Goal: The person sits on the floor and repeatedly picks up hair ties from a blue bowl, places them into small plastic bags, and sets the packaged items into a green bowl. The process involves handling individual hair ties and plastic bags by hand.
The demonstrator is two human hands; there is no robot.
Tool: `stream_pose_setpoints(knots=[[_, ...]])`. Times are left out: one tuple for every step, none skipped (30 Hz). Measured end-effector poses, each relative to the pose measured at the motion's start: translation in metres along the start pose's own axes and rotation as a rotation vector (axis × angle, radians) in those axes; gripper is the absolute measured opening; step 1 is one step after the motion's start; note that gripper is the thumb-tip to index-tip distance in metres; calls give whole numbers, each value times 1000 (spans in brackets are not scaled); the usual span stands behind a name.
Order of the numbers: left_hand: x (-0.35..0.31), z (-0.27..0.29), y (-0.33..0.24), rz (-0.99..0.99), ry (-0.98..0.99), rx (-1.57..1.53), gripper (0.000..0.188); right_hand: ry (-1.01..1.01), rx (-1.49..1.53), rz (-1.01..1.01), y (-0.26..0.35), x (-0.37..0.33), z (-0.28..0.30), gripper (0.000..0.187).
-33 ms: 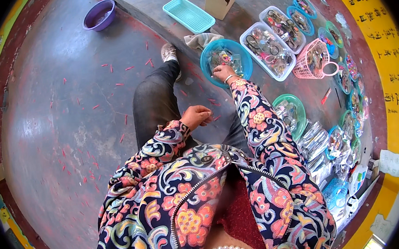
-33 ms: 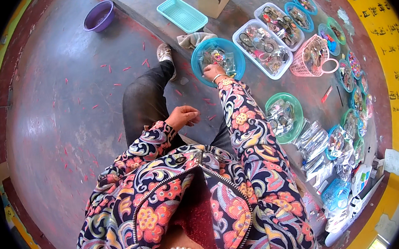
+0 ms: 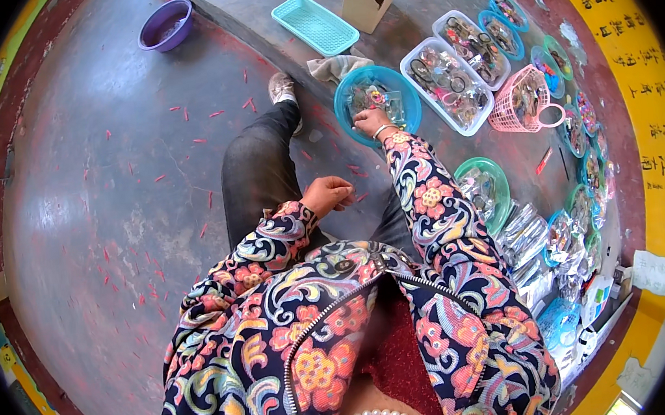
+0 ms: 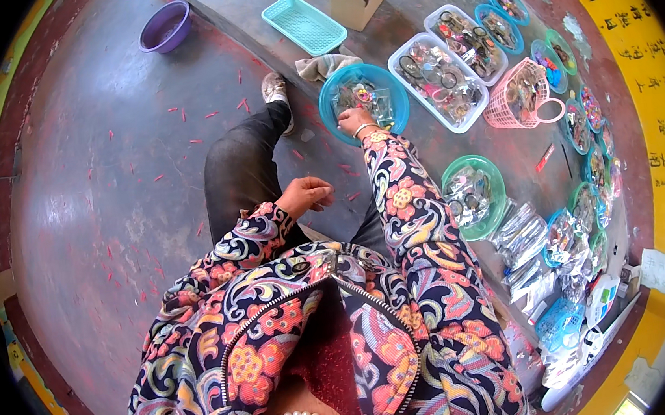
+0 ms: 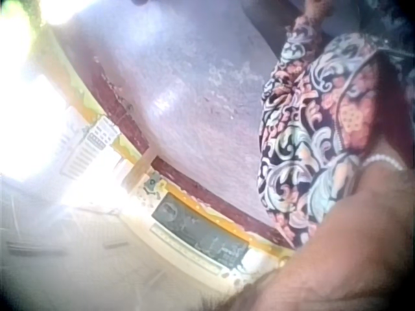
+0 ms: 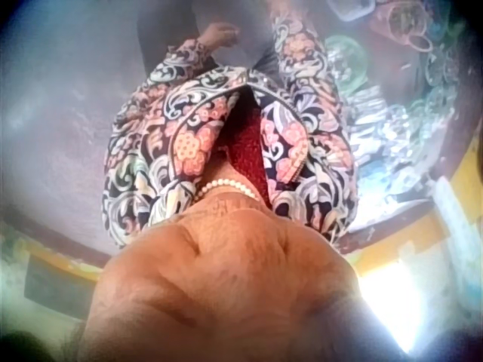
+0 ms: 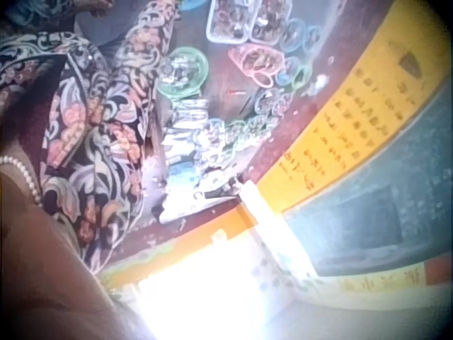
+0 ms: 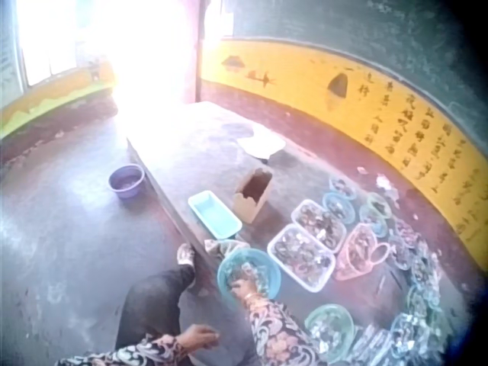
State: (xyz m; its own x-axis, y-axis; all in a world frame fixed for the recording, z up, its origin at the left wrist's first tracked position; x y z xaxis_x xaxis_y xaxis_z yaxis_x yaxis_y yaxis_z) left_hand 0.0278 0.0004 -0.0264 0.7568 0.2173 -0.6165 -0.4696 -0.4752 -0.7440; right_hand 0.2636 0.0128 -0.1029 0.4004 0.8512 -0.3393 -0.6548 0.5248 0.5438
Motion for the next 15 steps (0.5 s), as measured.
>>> stream_pose_setpoints(knots=[[0,-1,-1,9,12,5,23,10,5,13,-3,1,-3,26],[0,-3,-3,19,26,10,24,19,10,24,-5,2,-5,26],[-1,-3,-3,27,31,9,24,36,12,44,-2,3,-8,27],[-1,-3,-3,29,28,7,24,14,-43,86,1,6,-8,27],[-1,-3,-2,31,26,7,24,-32,-36,5,0,6,-7,27],[-1,0,0,33,7,-2,25,-68,-28,-61,18,2,1,27],[0,1,1,31,8,-4,25,-114,-23,-141,26,-4,7,27],[0,2,2,29,8,-7,25,-147,-77,-18,32,-5,7,27],[0,1,1,30,14,-7,25,-183,-130,98,35,-8,7,28],[-1,0,1,29,18,-4,25,-218,-182,215,39,-11,8,28],[-3,-1,0,29,20,-3,25,-161,-250,172,37,-10,3,29],[-3,-3,-1,28,30,2,25,-107,-320,120,28,-7,-4,30],[-3,-4,-2,28,36,5,25,-53,-386,72,19,-2,-14,31],[-2,-5,-3,28,43,9,25,-138,-417,99,10,-1,-19,32],[-2,-5,-3,27,42,7,25,-115,-472,132,11,2,-18,30]])
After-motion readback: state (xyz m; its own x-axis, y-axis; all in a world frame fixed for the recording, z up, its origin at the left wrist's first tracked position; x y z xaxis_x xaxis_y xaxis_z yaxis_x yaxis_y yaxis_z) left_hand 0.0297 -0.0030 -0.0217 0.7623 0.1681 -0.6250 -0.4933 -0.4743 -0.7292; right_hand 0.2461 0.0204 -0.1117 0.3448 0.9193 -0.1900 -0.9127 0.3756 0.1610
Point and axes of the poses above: each hand's wrist, its own x-axis towards the middle knuckle, its own z-axis out of the back of the hand, y = z × x, the point moved 3 cm from there along x, towards the middle knuckle, and after that the axes turned 3 degrees about -x, right-handed, at the moved point
